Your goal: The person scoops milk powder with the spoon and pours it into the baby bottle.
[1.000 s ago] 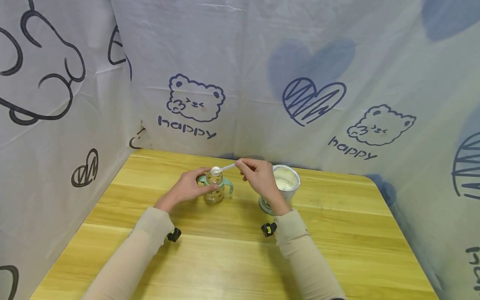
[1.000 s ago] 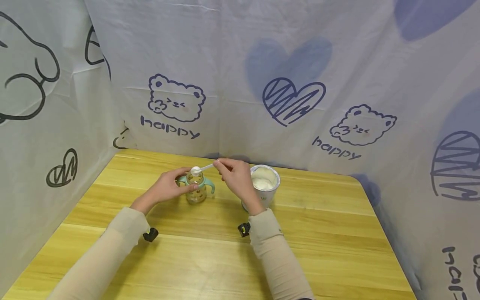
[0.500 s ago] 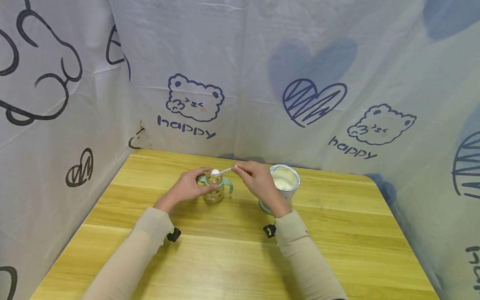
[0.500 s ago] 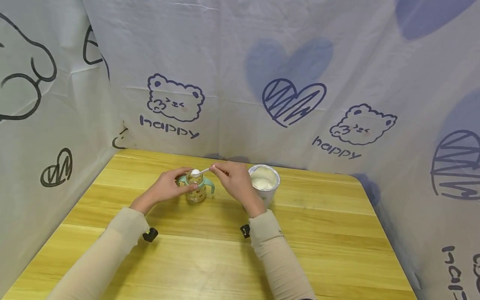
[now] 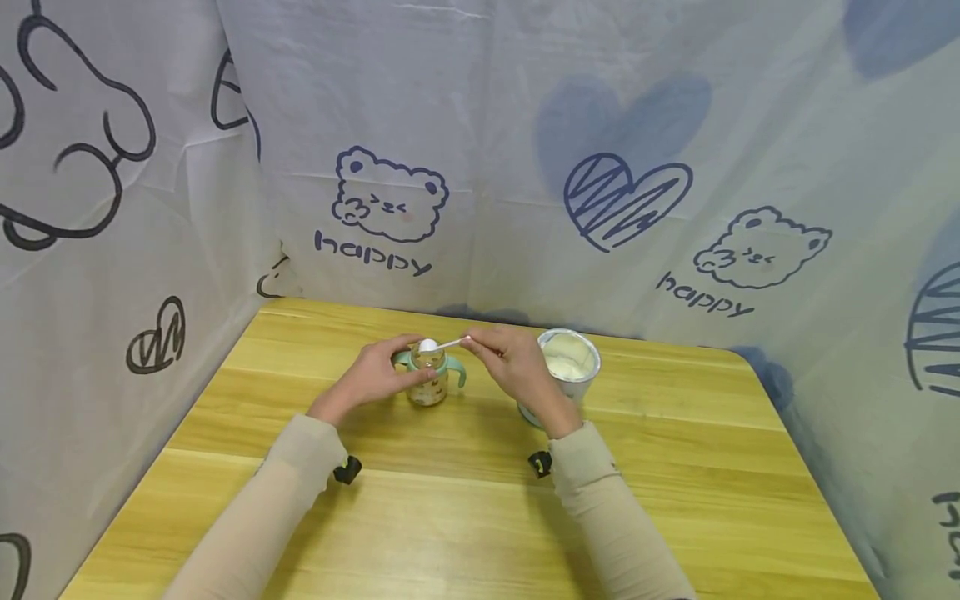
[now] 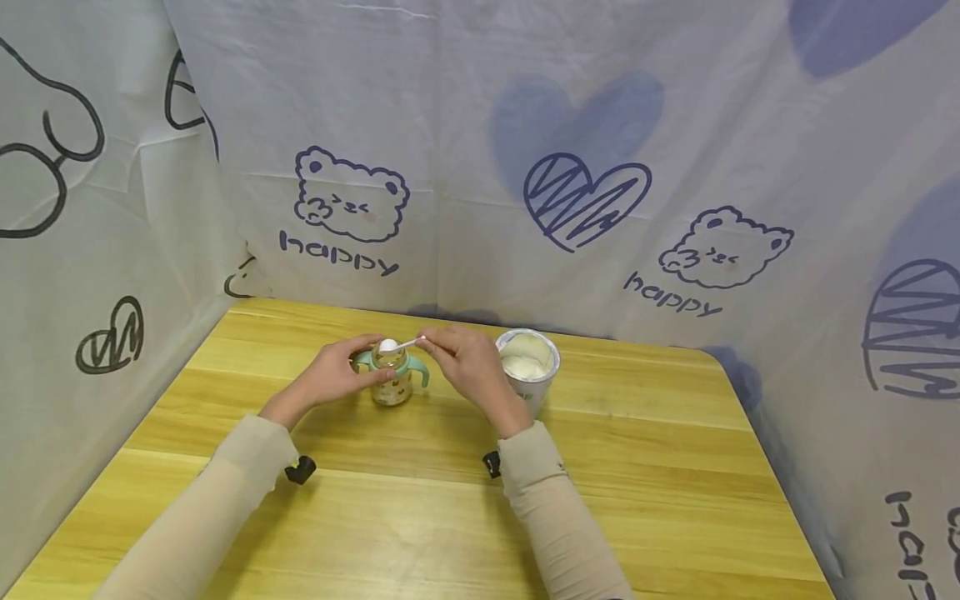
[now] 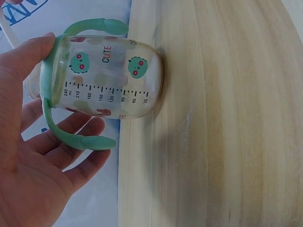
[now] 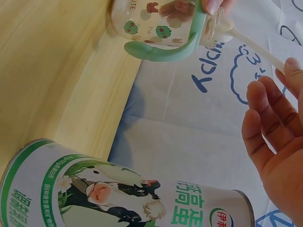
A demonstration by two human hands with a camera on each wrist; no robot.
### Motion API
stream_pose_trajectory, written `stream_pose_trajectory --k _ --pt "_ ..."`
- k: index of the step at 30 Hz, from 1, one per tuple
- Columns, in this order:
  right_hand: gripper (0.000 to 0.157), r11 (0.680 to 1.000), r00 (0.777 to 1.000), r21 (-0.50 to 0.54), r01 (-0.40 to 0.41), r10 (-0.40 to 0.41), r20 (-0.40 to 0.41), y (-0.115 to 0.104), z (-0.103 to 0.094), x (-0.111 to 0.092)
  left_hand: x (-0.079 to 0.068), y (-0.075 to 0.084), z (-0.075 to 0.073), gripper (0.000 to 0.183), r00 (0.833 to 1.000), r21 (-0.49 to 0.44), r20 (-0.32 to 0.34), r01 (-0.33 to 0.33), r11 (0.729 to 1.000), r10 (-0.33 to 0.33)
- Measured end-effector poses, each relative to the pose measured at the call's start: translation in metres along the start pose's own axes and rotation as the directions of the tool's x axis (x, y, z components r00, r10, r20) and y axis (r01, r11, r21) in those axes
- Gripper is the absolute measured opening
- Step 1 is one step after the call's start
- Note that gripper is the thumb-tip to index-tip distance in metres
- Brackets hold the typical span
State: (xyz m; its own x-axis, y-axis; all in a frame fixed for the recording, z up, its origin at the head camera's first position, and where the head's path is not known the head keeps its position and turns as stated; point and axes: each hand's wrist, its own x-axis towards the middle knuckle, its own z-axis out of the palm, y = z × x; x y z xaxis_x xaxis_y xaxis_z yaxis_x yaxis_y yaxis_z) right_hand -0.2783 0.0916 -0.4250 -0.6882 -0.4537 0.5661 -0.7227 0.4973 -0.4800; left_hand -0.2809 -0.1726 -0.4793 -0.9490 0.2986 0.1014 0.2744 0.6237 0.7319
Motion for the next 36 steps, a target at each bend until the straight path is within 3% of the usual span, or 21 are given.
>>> stream_pose_trajectory --k 15,27,36 --pt "0.019 0.999 0.998 0.024 0.046 -0.045 -0.035 0.002 0.0021 -0.0026 0.0003 -0.0032 0.0028 0.079 1.0 -0.001 -0.012 0.001 1.0 -0.001" --pt "0.019 0.966 0.977 -0.154 0.209 -0.214 -0.018 0.0043 -0.001 -0.0064 0.0 -0.002 0.0022 0.078 1.0 -0.022 -0.008 0.0 1.0 0.0" --pt "0.022 0.913 0.942 -0.269 0.306 -0.331 -0.055 0.0058 -0.0015 -0.0061 -0.0003 -0.0005 0.0006 0.082 1.0 -0.022 0.007 0.022 1.0 -0.022"
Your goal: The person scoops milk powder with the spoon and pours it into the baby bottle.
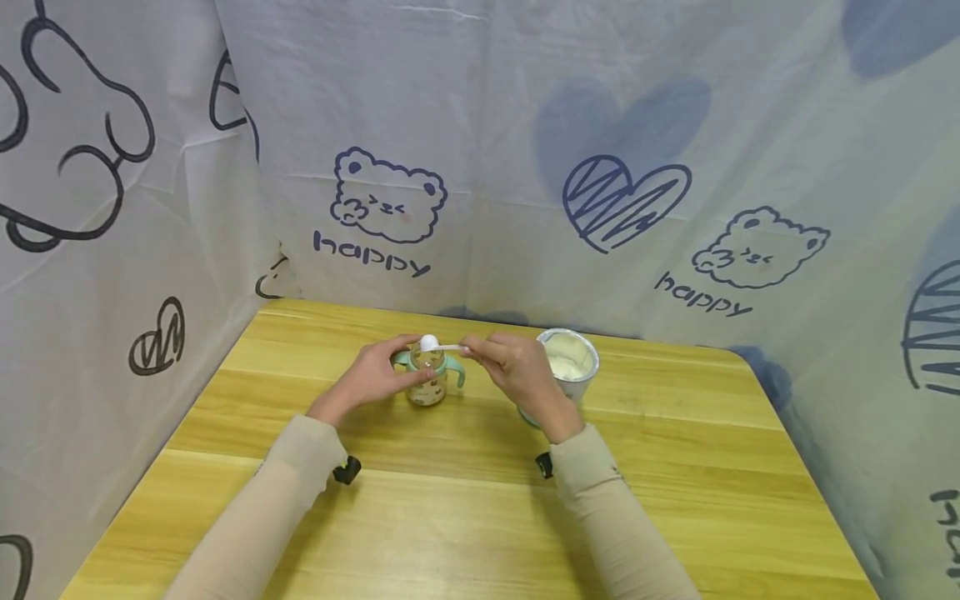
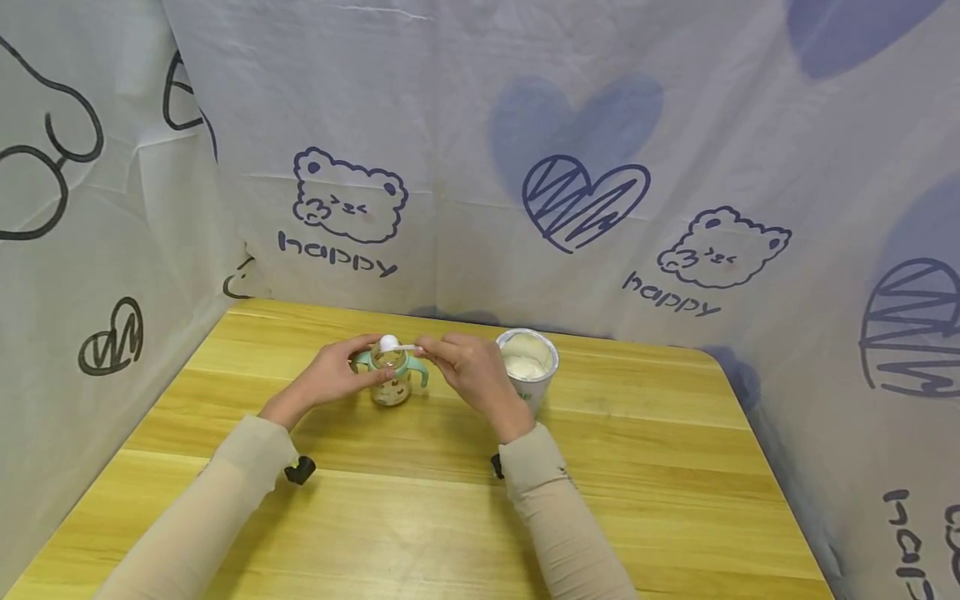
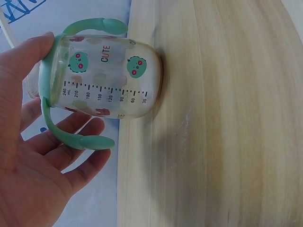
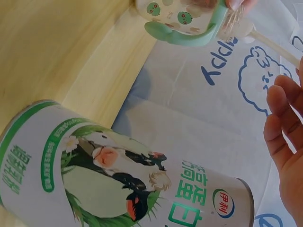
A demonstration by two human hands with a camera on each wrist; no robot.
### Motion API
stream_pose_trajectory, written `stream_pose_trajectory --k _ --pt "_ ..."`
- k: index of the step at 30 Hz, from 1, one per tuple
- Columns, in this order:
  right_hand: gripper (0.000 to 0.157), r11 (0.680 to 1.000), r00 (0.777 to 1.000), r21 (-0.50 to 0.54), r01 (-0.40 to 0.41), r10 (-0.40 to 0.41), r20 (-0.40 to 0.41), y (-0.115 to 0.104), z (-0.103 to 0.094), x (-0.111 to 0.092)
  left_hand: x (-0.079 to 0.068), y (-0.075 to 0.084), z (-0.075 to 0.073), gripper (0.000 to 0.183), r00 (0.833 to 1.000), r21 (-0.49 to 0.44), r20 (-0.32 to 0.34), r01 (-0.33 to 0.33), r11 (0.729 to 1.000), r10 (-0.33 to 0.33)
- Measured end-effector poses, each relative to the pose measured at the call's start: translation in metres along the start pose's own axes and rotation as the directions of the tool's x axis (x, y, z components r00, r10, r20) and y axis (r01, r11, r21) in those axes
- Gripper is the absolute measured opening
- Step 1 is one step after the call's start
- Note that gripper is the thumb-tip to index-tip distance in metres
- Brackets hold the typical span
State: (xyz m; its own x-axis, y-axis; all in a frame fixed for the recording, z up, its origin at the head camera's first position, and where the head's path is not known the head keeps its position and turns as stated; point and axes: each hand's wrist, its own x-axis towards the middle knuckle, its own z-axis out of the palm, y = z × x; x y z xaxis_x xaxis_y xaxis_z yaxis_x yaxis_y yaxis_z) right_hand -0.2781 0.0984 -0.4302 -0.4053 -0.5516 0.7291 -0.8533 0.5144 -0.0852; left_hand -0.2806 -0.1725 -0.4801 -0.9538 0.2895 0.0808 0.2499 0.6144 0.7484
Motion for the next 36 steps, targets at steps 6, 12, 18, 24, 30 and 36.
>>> stream_pose_trajectory --k 6,12,18,24,30,36 --pt "0.023 1.0 1.0 -0.012 0.007 -0.007 0.013 -0.0008 -0.0016 0.0008 -0.0001 0.0001 -0.0005 0.082 1.0 -0.009 0.001 0.003 1.0 -0.003" --pt "0.019 0.999 0.998 0.007 -0.037 0.037 0.046 0.0001 -0.0012 -0.0007 0.0002 -0.0005 0.0002 0.082 1.0 -0.013 0.002 0.007 1.0 -0.007" --pt "0.02 0.996 0.996 0.033 -0.077 0.076 0.047 0.0002 -0.0005 -0.0008 0.0003 -0.0008 0.0005 0.081 1.0 -0.018 -0.002 0.006 1.0 -0.006" --pt "0.022 0.986 0.991 0.099 -0.131 0.128 0.038 0.0005 0.0015 -0.0024 0.0001 -0.0019 0.0008 0.08 1.0 -0.01 -0.005 -0.001 1.0 0.001" --pt "0.018 0.962 0.978 0.178 -0.209 0.206 0.032 -0.0005 0.005 -0.0044 0.0005 -0.0028 0.0015 0.08 1.0 -0.002 -0.008 0.001 1.0 -0.001" --pt "0.015 0.925 0.959 0.258 -0.28 0.283 0.026 -0.0025 0.007 -0.0048 0.0004 -0.0027 0.0017 0.081 1.0 0.0 -0.012 0.001 1.0 -0.001"
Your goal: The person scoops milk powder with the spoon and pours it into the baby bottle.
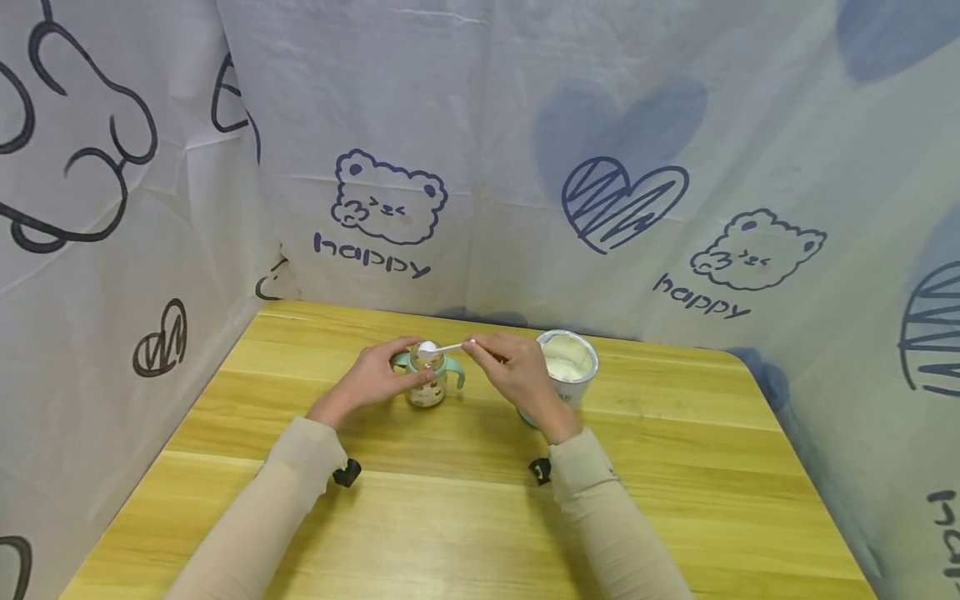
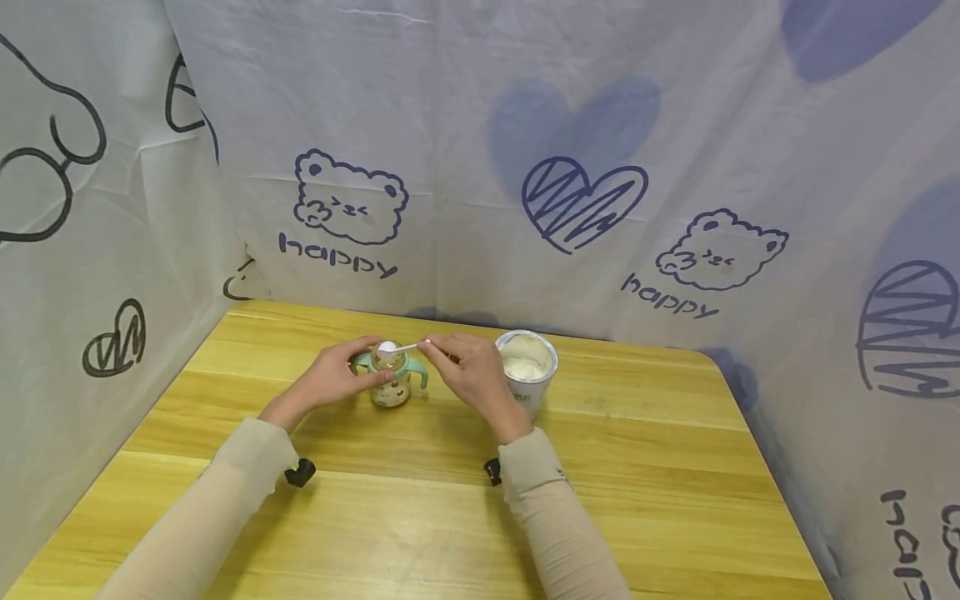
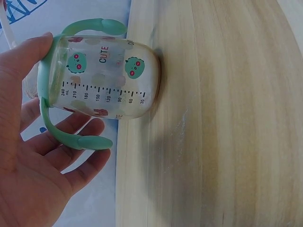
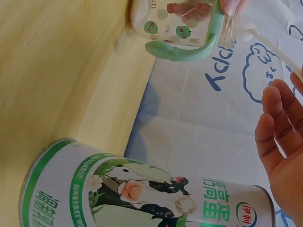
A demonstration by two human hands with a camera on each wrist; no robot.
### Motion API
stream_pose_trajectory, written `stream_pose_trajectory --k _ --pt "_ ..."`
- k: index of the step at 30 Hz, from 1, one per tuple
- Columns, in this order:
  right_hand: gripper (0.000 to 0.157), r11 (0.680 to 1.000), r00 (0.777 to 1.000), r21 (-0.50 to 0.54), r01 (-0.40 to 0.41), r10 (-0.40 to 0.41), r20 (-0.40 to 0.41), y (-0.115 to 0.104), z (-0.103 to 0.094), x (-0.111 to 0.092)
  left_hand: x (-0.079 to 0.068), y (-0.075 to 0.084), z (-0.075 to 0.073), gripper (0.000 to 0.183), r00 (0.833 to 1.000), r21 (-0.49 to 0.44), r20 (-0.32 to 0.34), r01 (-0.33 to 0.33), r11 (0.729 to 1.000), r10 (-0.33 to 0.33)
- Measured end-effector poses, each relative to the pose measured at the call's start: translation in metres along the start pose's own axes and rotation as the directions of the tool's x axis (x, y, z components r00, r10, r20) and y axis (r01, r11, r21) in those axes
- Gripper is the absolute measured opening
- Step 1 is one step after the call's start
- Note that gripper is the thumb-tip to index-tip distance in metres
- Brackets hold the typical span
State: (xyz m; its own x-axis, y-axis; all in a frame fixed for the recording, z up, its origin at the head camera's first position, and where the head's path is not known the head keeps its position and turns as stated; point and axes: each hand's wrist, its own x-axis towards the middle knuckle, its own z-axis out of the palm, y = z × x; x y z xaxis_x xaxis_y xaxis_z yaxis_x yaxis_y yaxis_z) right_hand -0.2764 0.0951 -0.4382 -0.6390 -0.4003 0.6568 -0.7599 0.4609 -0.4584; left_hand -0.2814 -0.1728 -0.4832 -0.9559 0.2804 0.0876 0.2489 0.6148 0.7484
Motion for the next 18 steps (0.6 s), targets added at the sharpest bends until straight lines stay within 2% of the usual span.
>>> stream_pose_trajectory --k 6,11,14,18 --pt "0.016 0.993 0.996 0.087 -0.077 0.08 -0.037 0.0007 0.0035 -0.0009 -0.0004 -0.0003 -0.0001 0.081 1.0 -0.004 -0.001 0.01 1.0 -0.01" --pt "0.018 0.979 0.984 0.129 -0.159 0.168 -0.061 -0.0005 0.0065 0.0002 -0.0004 -0.0002 -0.0004 0.081 1.0 -0.009 -0.001 0.011 1.0 -0.011" --pt "0.02 0.96 0.969 0.171 -0.222 0.236 -0.067 -0.0029 0.0074 0.0013 -0.0003 -0.0001 -0.0004 0.08 1.0 -0.015 0.002 0.012 1.0 -0.012" --pt "0.022 0.918 0.938 0.246 -0.312 0.339 -0.071 -0.0064 0.0082 0.002 -0.0003 -0.0001 -0.0005 0.079 1.0 -0.018 0.006 0.014 1.0 -0.014"
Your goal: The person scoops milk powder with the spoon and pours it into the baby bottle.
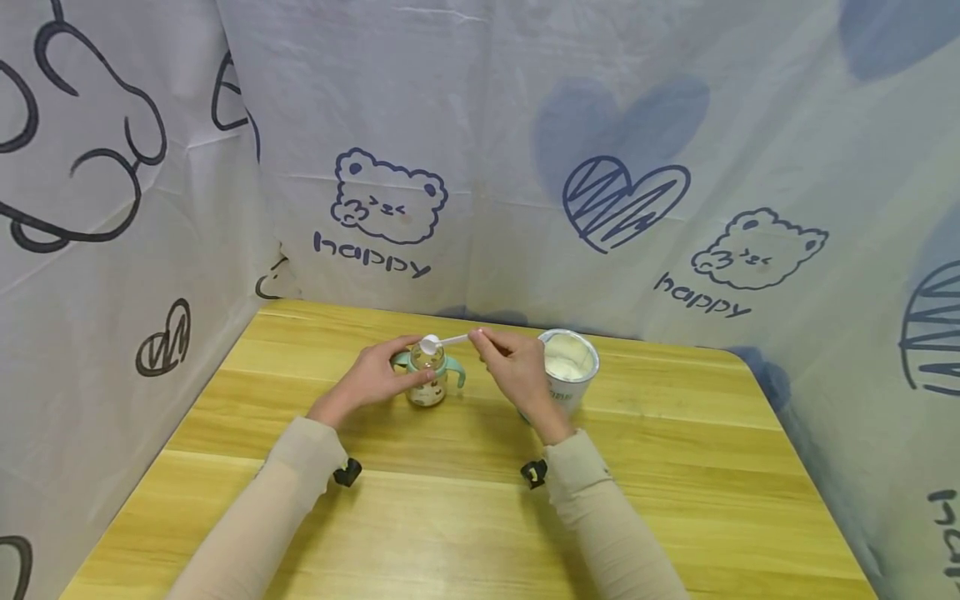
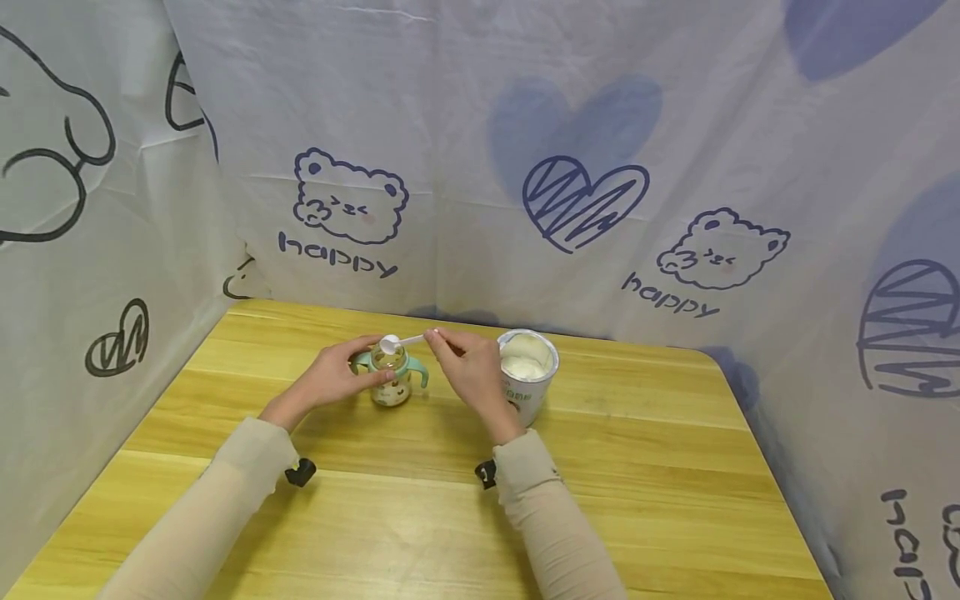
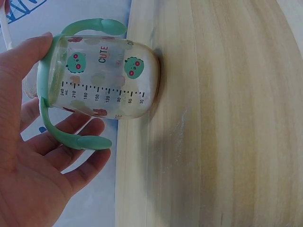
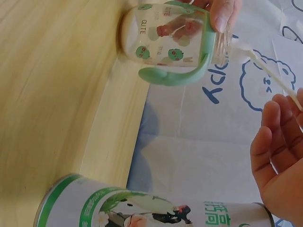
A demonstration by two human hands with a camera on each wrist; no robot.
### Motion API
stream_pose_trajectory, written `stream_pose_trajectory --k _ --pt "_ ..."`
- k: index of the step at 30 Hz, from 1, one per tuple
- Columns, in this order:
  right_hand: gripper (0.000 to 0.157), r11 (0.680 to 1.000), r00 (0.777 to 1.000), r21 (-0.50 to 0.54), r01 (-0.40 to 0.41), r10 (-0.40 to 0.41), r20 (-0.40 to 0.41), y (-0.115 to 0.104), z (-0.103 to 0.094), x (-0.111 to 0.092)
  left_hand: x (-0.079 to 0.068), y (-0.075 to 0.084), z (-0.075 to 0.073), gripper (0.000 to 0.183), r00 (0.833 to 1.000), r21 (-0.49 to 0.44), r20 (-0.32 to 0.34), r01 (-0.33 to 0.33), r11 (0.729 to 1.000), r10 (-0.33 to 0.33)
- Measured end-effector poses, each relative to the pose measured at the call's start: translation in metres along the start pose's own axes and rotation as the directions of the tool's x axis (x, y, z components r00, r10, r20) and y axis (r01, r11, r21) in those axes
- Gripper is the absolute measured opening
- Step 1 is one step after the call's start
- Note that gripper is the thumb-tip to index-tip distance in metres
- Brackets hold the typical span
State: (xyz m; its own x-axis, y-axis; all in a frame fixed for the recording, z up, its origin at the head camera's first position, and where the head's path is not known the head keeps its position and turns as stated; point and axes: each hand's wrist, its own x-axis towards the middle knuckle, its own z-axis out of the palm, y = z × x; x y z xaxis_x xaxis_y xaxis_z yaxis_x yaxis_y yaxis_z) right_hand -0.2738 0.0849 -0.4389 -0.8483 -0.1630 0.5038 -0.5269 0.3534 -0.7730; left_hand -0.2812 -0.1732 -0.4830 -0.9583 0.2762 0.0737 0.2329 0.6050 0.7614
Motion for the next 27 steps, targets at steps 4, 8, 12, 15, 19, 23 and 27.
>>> stream_pose_trajectory --k 4,8,12,15,19,23,27 --pt "0.025 0.996 0.996 0.041 -0.084 0.085 -0.031 -0.002 0.0 -0.001 0.0 0.0 0.0 0.079 1.0 0.001 0.001 -0.002 1.0 0.002" --pt "0.027 0.988 0.989 0.069 -0.138 0.142 -0.051 -0.006 -0.003 -0.001 0.001 0.001 0.001 0.078 1.0 0.008 0.002 0.0 1.0 0.0" --pt "0.025 0.987 0.988 0.079 -0.137 0.142 -0.066 -0.01 -0.008 0.001 0.0 0.002 0.001 0.077 1.0 0.026 0.003 0.002 1.0 -0.002" --pt "0.026 0.99 0.989 0.073 -0.121 0.127 -0.078 -0.012 -0.012 0.003 0.0 0.004 0.001 0.076 1.0 0.036 0.001 0.007 0.999 -0.007" --pt "0.027 0.988 0.987 0.091 -0.122 0.131 -0.093 -0.011 -0.018 0.004 0.0 0.003 0.003 0.077 1.0 0.04 0.002 0.01 0.999 -0.011" --pt "0.027 0.987 0.983 0.096 -0.129 0.14 -0.118 -0.01 -0.024 0.005 0.0 0.002 0.004 0.078 1.0 0.049 -0.002 0.0 0.999 0.0" --pt "0.027 0.987 0.979 0.08 -0.142 0.153 -0.139 -0.011 -0.031 0.005 0.0 0.004 0.004 0.08 1.0 0.056 -0.001 -0.01 0.998 0.01"
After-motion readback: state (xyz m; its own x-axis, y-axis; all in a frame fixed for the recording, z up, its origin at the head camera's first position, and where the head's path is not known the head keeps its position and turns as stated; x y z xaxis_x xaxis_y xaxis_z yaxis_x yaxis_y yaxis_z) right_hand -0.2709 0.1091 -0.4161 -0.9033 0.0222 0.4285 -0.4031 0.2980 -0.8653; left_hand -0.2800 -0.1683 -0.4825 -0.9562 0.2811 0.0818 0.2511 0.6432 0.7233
